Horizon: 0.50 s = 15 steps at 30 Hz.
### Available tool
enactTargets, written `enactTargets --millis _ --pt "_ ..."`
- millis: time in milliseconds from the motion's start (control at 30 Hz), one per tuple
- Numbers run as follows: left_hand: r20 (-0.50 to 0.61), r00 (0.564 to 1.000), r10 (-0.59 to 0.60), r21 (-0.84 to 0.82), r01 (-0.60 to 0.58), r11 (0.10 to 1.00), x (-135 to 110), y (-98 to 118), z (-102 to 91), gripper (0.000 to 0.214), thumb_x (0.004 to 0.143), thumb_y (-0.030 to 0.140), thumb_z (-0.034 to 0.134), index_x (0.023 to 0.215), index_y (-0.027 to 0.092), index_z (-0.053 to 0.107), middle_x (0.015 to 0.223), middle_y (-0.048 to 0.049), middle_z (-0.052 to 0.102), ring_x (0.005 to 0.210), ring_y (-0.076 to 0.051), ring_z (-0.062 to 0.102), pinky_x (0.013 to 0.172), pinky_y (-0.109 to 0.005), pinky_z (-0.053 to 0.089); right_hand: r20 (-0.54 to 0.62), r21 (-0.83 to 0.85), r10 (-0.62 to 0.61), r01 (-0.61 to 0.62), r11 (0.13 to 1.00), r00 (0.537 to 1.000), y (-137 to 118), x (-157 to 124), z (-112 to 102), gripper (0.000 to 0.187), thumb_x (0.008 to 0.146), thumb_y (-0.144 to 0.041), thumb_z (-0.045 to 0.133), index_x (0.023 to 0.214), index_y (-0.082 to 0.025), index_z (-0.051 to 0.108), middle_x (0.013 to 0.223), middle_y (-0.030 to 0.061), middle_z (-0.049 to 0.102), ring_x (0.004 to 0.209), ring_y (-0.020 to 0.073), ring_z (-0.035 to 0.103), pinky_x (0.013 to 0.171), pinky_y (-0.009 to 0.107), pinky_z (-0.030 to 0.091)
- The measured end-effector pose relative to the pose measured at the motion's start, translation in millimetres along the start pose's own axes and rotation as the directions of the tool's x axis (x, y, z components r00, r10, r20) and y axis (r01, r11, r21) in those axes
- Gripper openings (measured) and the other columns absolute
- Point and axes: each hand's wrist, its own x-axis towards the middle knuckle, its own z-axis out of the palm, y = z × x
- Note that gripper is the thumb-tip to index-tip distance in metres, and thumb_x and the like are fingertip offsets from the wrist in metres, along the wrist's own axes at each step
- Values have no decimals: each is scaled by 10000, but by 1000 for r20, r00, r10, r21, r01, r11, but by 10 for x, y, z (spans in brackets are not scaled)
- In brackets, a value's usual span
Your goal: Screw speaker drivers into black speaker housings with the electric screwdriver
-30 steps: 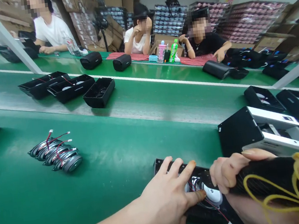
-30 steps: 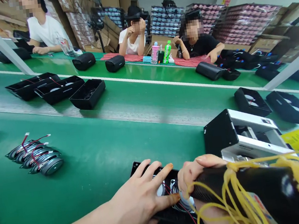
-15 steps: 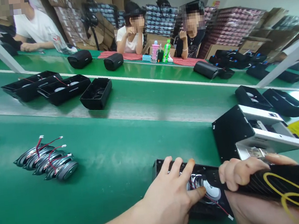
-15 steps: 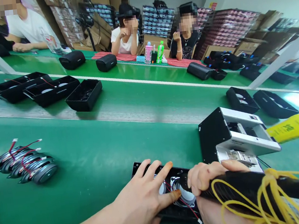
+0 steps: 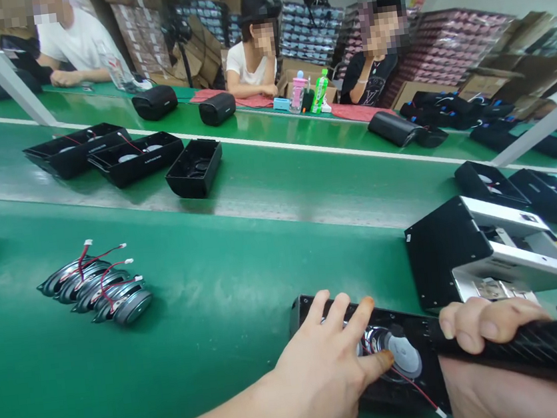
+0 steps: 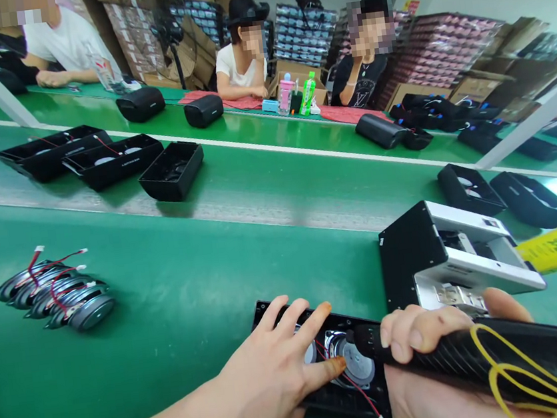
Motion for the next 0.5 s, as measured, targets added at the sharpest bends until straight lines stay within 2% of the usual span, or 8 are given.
enactTargets --millis 167,233,300,433,500 --pt "6 1000 0 -1 0 1000 1 9 -23 836 793 454 894 1553 302 578 1771 -248 292 1501 -500 469 1231 -704 333 -38 60 5 -2 998 999 78 -8 -91 669 905 -812 588 1416 -388 673 702 -40 541 490 159 374 496 320 373" --pt "15 1000 2 3 -2 1000 6 17 -47 843 790 446 897 1556 297 577 1770 -254 295 1499 -506 468 1233 -703 330 -45 107 24 -19 994 999 100 0 -111 673 898 -826 572 1399 -390 684 705 -35 543 476 155 373 489 318 364" --pt "27 1000 2 5 -3 1000 9 22 -66 821 806 436 882 1556 291 580 1768 -256 300 1500 -510 466 1233 -706 325 -34 126 36 -31 992 999 113 27 -133 648 883 -828 578 1323 -375 720 685 -28 534 464 158 366 476 322 357" --pt "18 1000 -7 -3 7 1000 0 23 -70 784 834 428 858 1555 291 584 1777 -239 298 1509 -504 458 1240 -704 314 1 22 -38 38 999 999 108 102 -160 586 833 -842 623 1083 -331 763 635 -25 481 456 167 353 465 337 359" --pt "12 1000 -8 -6 8 1000 -4 24 -66 796 826 428 864 1557 295 582 1779 -237 293 1512 -505 453 1239 -702 316 18 -9 -46 46 999 999 101 130 -162 570 824 -841 629 1027 -325 760 627 -24 476 457 167 360 465 343 376"
